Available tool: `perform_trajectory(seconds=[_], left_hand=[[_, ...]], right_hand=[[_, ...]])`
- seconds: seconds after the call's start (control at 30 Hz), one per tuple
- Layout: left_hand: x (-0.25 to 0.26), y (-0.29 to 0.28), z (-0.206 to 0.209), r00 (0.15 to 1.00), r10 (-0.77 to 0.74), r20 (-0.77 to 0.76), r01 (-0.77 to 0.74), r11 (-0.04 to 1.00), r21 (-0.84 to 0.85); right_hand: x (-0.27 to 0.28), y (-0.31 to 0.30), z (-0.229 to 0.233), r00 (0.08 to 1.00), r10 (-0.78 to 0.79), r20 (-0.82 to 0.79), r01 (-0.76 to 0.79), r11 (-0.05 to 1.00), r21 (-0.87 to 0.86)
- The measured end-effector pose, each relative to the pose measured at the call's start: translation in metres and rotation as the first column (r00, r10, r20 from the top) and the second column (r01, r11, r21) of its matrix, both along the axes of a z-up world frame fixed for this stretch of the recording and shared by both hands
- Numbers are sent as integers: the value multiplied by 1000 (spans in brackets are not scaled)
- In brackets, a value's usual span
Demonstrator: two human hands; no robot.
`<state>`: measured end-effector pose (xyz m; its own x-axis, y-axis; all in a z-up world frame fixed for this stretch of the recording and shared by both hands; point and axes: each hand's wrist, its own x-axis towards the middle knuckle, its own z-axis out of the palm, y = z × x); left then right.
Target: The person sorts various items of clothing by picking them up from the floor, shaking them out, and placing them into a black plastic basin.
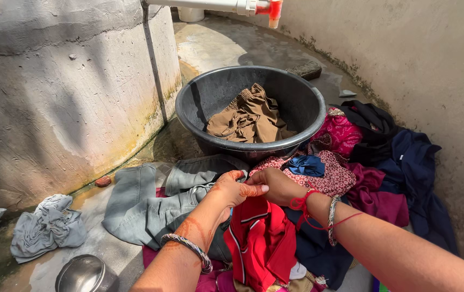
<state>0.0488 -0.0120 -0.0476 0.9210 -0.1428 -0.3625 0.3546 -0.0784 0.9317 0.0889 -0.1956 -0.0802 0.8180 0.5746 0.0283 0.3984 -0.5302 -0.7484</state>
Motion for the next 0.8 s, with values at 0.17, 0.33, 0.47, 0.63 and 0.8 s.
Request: perform_trajectory(seconds=[0.17,0.33,0.47,0.63,0.8], left_hand=[[-16,34,53,892,-101,441,184,971,-150],[-2,51,51,788,-103,607,192,978,-83],[5,88,30,831,-123,543,-125,909,397],[5,101,70,845,511,157,-346,746,-568],[-34,93,128,751,498,434,-4,660,-751]], right_hand=[[-18,21,143,949,-48,-312,175,903,393],[-42,36,240,996,-50,-75,85,793,603],[-45,31,277,998,-53,19,20,651,758],[-46,29,288,899,-338,278,36,691,722],[-41,56,263,947,-55,316,27,995,94]])
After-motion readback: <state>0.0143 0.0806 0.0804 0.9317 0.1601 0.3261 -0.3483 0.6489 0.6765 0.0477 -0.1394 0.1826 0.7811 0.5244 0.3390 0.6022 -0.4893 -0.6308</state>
